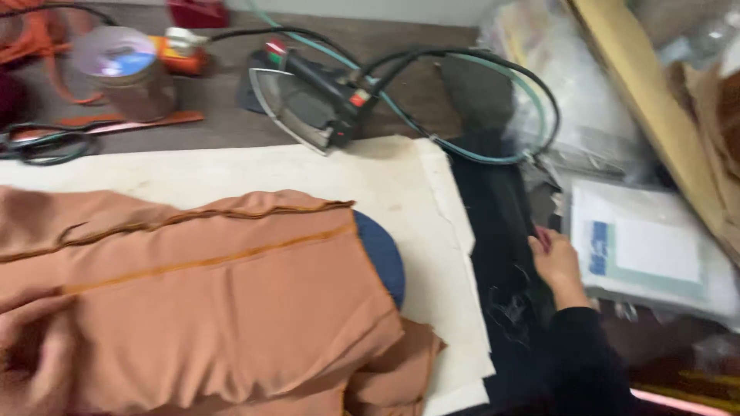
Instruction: Trimming excess threads from seams and pressing a garment with an industrial iron
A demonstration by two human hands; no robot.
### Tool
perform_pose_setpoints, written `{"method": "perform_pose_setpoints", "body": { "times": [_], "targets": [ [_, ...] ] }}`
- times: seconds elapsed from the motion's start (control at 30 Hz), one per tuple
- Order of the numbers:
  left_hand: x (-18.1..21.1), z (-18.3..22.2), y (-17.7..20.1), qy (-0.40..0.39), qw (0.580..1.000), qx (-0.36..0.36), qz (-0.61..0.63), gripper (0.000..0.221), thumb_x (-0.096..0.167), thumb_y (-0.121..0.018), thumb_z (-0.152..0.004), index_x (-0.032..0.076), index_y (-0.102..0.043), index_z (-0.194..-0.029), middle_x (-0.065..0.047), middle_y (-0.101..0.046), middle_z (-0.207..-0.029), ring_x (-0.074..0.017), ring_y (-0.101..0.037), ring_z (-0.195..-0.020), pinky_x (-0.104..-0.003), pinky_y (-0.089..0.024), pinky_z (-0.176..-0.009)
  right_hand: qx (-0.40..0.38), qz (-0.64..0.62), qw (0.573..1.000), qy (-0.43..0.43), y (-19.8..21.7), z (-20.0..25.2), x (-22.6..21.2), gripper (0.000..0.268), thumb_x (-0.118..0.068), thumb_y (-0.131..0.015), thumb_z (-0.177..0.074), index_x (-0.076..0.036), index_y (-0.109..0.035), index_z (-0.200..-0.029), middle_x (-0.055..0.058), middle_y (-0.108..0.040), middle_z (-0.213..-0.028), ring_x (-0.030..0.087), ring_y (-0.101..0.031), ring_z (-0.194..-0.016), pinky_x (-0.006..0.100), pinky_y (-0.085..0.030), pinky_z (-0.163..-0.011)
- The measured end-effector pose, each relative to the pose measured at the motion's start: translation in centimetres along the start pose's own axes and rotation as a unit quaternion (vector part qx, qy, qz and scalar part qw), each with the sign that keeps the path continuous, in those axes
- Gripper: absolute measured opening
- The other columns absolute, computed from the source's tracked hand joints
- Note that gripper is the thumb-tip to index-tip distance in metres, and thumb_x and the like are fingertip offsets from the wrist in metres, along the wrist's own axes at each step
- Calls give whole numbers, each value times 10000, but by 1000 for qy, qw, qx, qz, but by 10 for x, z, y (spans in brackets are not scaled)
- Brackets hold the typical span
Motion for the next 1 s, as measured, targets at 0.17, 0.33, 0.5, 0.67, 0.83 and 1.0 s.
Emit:
{"method": "perform_pose_setpoints", "body": {
  "times": [0.17,0.33,0.5,0.67,0.83,1.0],
  "targets": [
    [64,-13,7,-123,976,14,-179,112,-23,-663,-955,40,-712,-1032,-145,-702,-1151,-291,-638,-995,-419,-428,-987,70,-2,979,193,27,-14,-83,435,-275,-669,-873,81,-685,-1121,261,-679,-1086,397,-624,-1060,421,-440,-989],
    [85,-14,24,-70,992,44,-99,143,-28,-651,-971,-29,-677,-1111,-206,-630,-1178,-299,-593,-1102,-393,-433,-1071,-106,-275,947,127,97,86,-260,253,-225,-536,-987,-46,-706,-935,70,-672,-731,118,-597,-713,231,-431,-749],
    [16,9,75,-1,973,154,-169,217,-100,-601,-1088,-112,-614,-1304,-228,-587,-1295,-338,-537,-1093,-408,-396,-1015,-187,-355,908,123,100,137,-313,231,-156,-569,-938,13,-699,-851,101,-693,-727,148,-587,-596,253,-480,-597],
    [-50,36,114,16,940,161,-301,356,57,-749,-1054,-138,-643,-1333,-295,-600,-1223,-436,-515,-1147,-480,-376,-1021,-246,-336,906,75,90,173,-333,143,-156,-681,-865,-15,-691,-845,75,-673,-712,149,-571,-543,257,-466,-529],
    [-32,14,120,181,940,125,-261,555,371,-833,-863,-75,-695,-1163,-223,-644,-960,-281,-596,-856,-379,-482,-722,-245,-312,918,9,103,197,-358,218,-152,-822,-781,-6,-660,-768,40,-454,-625,124,-397,-590,259,-308,-550],
    [-12,3,125,247,961,75,-99,195,235,-723,-937,48,-677,-969,-103,-647,-862,-181,-581,-790,-299,-458,-717,-230,-374,894,92,92,181,-344,184,-144,-743,-842,-27,-668,-721,18,-567,-654,94,-450,-613,221,-327,-578]
  ]
}}
Point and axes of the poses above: each hand's wrist, its own z-axis away from the middle knuckle, its own y-axis out of the back of the hand, x = y × z, the point moved 2 cm from there along -z, towards the middle knuckle
